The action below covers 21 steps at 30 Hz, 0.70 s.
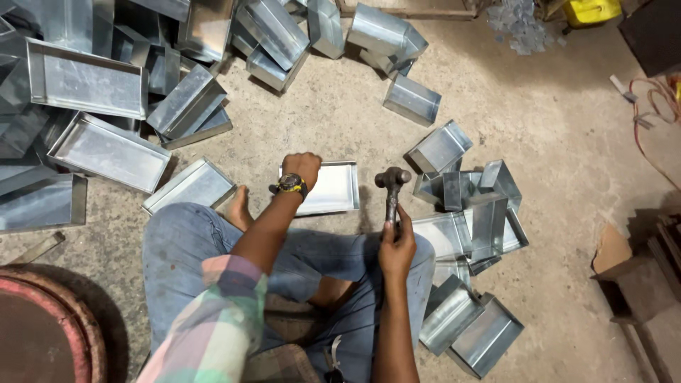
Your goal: The person hammers the edges and corners of various metal trays by hand using a hammer while sitting on the floor, handling each tray one at a time to flatten or shape the metal.
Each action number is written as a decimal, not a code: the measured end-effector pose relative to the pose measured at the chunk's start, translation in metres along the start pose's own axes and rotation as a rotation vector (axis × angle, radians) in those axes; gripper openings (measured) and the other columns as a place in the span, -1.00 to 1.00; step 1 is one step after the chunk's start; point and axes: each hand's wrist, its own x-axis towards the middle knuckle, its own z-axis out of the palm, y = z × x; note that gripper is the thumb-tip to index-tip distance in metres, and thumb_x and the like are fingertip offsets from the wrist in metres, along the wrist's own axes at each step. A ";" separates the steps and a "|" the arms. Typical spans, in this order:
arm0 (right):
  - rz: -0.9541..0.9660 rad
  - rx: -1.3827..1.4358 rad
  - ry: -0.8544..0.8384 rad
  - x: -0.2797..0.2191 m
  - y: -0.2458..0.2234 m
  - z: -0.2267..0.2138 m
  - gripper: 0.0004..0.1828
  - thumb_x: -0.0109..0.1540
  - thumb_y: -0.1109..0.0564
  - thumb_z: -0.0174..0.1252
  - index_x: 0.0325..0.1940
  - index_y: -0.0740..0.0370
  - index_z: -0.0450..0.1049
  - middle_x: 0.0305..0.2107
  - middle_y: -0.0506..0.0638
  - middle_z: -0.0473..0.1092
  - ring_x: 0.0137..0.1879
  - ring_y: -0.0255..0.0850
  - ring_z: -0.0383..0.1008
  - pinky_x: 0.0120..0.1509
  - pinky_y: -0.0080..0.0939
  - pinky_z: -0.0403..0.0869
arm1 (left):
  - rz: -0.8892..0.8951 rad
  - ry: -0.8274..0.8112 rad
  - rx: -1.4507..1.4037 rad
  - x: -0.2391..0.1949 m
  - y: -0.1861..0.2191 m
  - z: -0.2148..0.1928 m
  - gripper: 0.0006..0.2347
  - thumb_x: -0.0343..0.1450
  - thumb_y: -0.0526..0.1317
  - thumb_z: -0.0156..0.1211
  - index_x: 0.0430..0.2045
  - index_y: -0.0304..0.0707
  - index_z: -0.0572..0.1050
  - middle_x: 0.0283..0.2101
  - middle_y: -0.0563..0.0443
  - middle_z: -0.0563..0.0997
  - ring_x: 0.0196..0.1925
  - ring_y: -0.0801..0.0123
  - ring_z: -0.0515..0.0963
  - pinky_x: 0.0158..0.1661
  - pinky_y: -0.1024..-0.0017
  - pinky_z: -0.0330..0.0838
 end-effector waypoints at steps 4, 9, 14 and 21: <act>0.008 0.299 -0.022 0.000 -0.034 -0.006 -0.48 0.37 0.13 0.13 0.43 0.16 0.29 -0.59 -0.09 0.29 -0.57 -0.45 0.18 -0.53 -0.40 0.15 | 0.189 0.328 0.047 -0.024 -0.001 -0.034 -0.82 0.38 -0.31 0.14 -0.17 -0.15 0.54 -0.15 -0.09 0.61 -0.04 0.07 0.56 -0.03 0.06 0.35; -0.322 0.466 0.068 -0.008 -0.104 -0.051 -0.48 0.44 0.08 0.07 0.47 0.11 0.13 -0.54 -0.06 0.39 -0.58 -0.43 0.27 -0.54 -0.41 0.25 | 0.171 0.326 -0.008 -0.071 0.022 -0.083 -0.56 0.04 -0.03 0.39 -0.29 -0.24 0.53 -0.23 -0.18 0.57 -0.11 0.00 0.52 -0.07 0.00 0.28; -0.582 0.740 0.157 -0.005 -0.123 -0.053 -0.49 0.58 -0.07 -0.02 0.54 -0.12 -0.08 -0.38 -0.01 0.37 -0.52 -0.37 0.26 -0.41 -0.39 0.29 | 0.147 0.326 0.046 -0.073 0.027 -0.096 -0.61 0.11 -0.06 0.39 -0.27 -0.19 0.53 -0.23 -0.11 0.57 -0.10 0.04 0.52 -0.06 0.04 0.28; -0.135 -0.243 -0.101 0.022 -0.052 -0.006 -0.45 0.40 0.08 0.02 0.51 0.08 0.28 -0.57 0.03 0.34 -0.50 -0.31 0.29 -0.35 -0.36 0.31 | 0.151 0.372 0.071 -0.072 0.024 -0.079 -0.68 0.14 -0.14 0.35 -0.28 -0.14 0.53 -0.27 -0.08 0.57 -0.12 0.08 0.52 -0.06 0.07 0.28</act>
